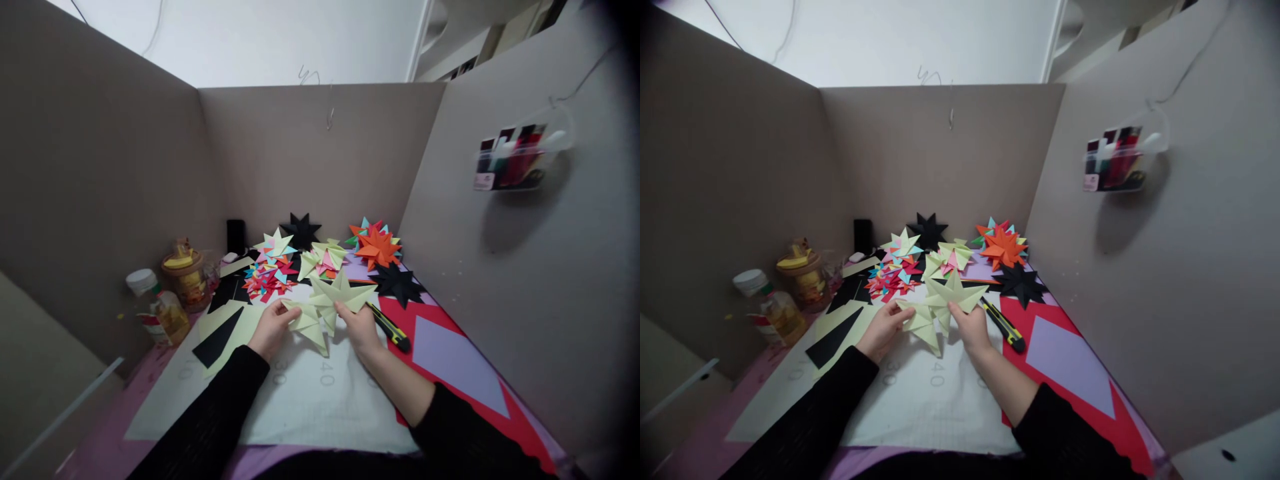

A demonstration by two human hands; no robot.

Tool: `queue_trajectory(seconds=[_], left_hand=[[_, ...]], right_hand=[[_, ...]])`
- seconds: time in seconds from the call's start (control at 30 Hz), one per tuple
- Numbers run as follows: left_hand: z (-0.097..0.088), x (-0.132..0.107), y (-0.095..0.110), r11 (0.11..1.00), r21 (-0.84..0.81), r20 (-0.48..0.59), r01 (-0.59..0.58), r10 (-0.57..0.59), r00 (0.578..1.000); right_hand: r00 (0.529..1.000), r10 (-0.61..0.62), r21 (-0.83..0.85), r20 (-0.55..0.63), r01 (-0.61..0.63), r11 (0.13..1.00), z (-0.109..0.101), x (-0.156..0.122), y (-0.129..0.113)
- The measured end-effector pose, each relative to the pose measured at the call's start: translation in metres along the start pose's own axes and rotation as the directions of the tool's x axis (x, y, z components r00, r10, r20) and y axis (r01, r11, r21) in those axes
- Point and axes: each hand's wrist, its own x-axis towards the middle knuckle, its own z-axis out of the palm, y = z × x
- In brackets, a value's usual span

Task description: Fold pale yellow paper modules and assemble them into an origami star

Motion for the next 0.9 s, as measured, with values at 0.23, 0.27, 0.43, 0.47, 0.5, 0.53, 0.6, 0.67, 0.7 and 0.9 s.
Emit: queue_trajectory(seconds=[0.23, 0.27, 0.43, 0.47, 0.5, 0.53, 0.6, 0.67, 0.7, 0.9], left_hand=[[-0.0029, 0.0027, -0.0040, 1.000, 0.018, 0.012, 0.013, -0.013, 1.000], [-0.0028, 0.0027, -0.0040, 1.000, 0.025, 0.009, 0.012, -0.012, 1.000], [-0.0006, 0.0002, -0.0013, 1.000, -0.009, 0.035, 0.027, -0.026, 0.999], [-0.0002, -0.0002, -0.0008, 0.999, -0.019, 0.042, 0.028, -0.027, 0.999], [0.0000, -0.0005, -0.0004, 0.999, -0.026, 0.049, 0.028, -0.027, 0.998], [0.0002, -0.0006, -0.0003, 0.999, -0.032, 0.053, 0.028, -0.026, 0.998], [0.0001, -0.0005, -0.0008, 0.999, -0.026, 0.047, 0.021, -0.020, 0.999], [-0.0001, -0.0001, -0.0018, 1.000, 0.010, 0.021, 0.010, -0.010, 1.000], [-0.0002, 0.0001, -0.0023, 1.000, 0.031, 0.010, 0.005, -0.005, 1.000], [-0.0006, 0.0008, -0.0051, 0.995, 0.093, 0.029, -0.032, 0.029, 0.999]], right_hand=[[0.999, 0.005, -0.034, -0.048, -0.006, 0.999, -0.0004, 0.0000, -0.0024], [0.998, 0.003, -0.036, -0.063, -0.005, 0.999, -0.0011, 0.0008, -0.0016], [0.999, -0.022, -0.031, -0.037, 0.021, 0.999, -0.0025, 0.0022, -0.0003], [0.999, -0.026, -0.032, -0.023, 0.026, 0.999, -0.0022, 0.0016, -0.0009], [1.000, -0.027, -0.037, -0.009, 0.026, 0.999, -0.0018, 0.0009, -0.0017], [1.000, -0.021, -0.045, 0.004, 0.021, 0.999, -0.0013, 0.0000, -0.0026], [1.000, -0.001, -0.060, 0.021, 0.003, 0.998, -0.0001, -0.0016, -0.0047], [0.999, 0.018, -0.058, 0.027, -0.017, 0.998, 0.0011, -0.0029, -0.0064], [0.999, 0.026, -0.050, 0.028, -0.025, 0.998, 0.0017, -0.0033, -0.0069], [0.994, 0.072, 0.014, 0.080, -0.074, 0.997, 0.0045, -0.0043, -0.0046]])
